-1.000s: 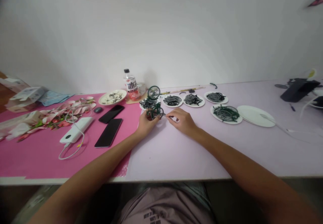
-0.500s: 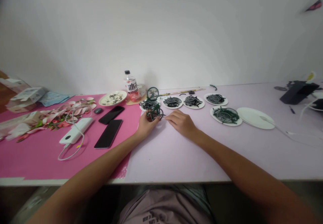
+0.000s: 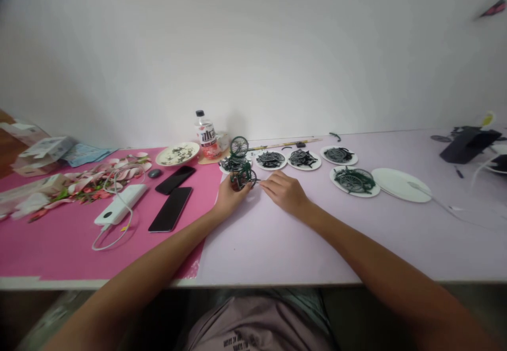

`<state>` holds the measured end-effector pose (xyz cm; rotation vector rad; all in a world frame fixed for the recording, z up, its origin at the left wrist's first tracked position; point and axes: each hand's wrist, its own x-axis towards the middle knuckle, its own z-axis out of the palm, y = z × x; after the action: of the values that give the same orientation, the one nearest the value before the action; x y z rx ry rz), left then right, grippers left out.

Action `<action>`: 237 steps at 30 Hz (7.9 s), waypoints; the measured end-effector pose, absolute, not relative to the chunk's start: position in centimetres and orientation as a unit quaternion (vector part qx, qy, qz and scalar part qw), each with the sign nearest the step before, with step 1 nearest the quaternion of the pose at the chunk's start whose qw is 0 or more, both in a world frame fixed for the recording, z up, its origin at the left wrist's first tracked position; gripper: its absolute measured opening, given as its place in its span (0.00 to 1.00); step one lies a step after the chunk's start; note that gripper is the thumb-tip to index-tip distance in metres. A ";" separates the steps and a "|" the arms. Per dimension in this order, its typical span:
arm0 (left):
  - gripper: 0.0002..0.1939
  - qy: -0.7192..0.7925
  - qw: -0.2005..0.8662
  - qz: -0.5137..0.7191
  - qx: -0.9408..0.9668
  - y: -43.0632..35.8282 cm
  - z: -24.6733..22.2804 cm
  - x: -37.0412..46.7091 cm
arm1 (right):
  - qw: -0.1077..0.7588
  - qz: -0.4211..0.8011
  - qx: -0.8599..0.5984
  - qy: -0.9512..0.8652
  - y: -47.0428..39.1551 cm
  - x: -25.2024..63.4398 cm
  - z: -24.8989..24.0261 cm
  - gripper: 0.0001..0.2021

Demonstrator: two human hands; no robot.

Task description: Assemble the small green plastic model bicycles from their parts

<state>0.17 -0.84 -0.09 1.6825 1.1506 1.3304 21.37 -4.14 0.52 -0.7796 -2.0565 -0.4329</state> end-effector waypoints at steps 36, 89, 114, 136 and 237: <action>0.18 0.449 0.315 0.492 0.676 -1.2 0.1 0.2 | 0.374 -0.245 -0.383 -0.808 -4.0 21.5 0.2 0.15; 0.19 0.433 0.341 0.481 0.682 -1.4 0.1 0.4 | 0.359 -0.008 -0.517 -0.777 -4.7 20.4 -0.1 0.05; 0.19 0.413 0.389 0.479 0.670 -1.2 0.0 0.3 | 0.362 0.033 -0.516 -0.776 -4.8 20.5 0.2 0.05; 0.20 0.391 0.406 0.491 0.664 -0.8 -0.6 0.3 | 0.341 0.097 -0.531 -0.770 -5.4 20.7 0.8 0.07; 0.19 0.378 0.430 0.487 0.660 -1.5 -0.3 0.4 | 0.347 0.193 -0.522 -0.755 -5.2 21.0 1.1 0.12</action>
<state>0.40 -1.53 -0.25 1.6462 0.9429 1.2162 21.01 -5.23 1.06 -1.3539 -1.9577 0.5017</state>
